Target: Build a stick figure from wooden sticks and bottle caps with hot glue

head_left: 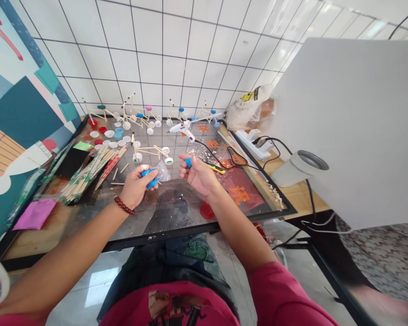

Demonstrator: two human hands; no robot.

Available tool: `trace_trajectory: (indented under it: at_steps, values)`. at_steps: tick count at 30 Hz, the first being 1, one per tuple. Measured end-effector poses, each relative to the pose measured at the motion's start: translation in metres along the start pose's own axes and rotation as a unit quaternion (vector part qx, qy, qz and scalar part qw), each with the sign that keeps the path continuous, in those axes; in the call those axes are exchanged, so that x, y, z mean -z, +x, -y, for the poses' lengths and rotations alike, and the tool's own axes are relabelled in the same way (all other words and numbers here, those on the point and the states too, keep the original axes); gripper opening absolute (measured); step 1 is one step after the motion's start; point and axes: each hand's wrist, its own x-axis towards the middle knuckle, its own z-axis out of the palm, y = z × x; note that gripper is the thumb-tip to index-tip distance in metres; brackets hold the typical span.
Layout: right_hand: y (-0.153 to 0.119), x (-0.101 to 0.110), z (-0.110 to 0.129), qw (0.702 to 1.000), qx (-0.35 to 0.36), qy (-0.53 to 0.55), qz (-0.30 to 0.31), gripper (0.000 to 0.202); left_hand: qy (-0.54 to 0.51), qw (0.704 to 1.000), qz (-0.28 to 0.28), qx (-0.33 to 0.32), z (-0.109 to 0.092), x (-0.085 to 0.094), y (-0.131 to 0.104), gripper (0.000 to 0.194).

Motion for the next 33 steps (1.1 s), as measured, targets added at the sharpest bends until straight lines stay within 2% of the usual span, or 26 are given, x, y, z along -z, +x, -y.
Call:
trace_trajectory:
  at_steps: [5,8,13,17,20,24,26,29,33]
  values:
    - [-0.002,-0.001,0.002,0.999,-0.008,-0.032,0.038,0.033,-0.01,1.0,-0.004,0.005,-0.001,-0.001,-0.001,0.036]
    - [-0.003,0.001,0.001,0.998,0.001,-0.068,0.017,0.041,-0.006,1.0,-0.005,0.006,-0.002,-0.001,-0.001,0.036]
    - [-0.002,-0.001,0.001,0.996,0.041,-0.074,-0.013,0.036,0.002,1.0,-0.004,0.011,-0.002,0.0,0.0,0.035]
    - [-0.001,-0.002,0.004,0.999,-0.02,-0.049,-0.009,0.046,0.004,1.0,-0.002,0.014,-0.001,-0.001,-0.001,0.035]
    - [0.0,-0.001,0.004,0.999,-0.037,-0.031,0.009,0.04,-0.003,1.0,-0.007,0.016,-0.001,-0.002,-0.001,0.037]
    - [-0.001,0.002,0.002,0.999,0.006,-0.023,0.034,0.027,-0.012,1.0,-0.014,0.019,-0.002,-0.002,-0.001,0.039]
    - [0.0,0.003,0.0,0.998,0.021,-0.047,0.021,0.031,-0.016,1.0,-0.026,0.007,-0.003,-0.003,0.0,0.039]
    - [0.002,0.004,-0.006,0.989,0.049,-0.135,-0.03,0.034,-0.02,0.998,-0.054,-0.02,-0.004,-0.003,0.001,0.037]
    - [0.005,0.007,-0.015,0.951,0.099,-0.285,-0.061,0.03,-0.041,0.997,-0.06,-0.023,-0.005,-0.002,0.003,0.035]
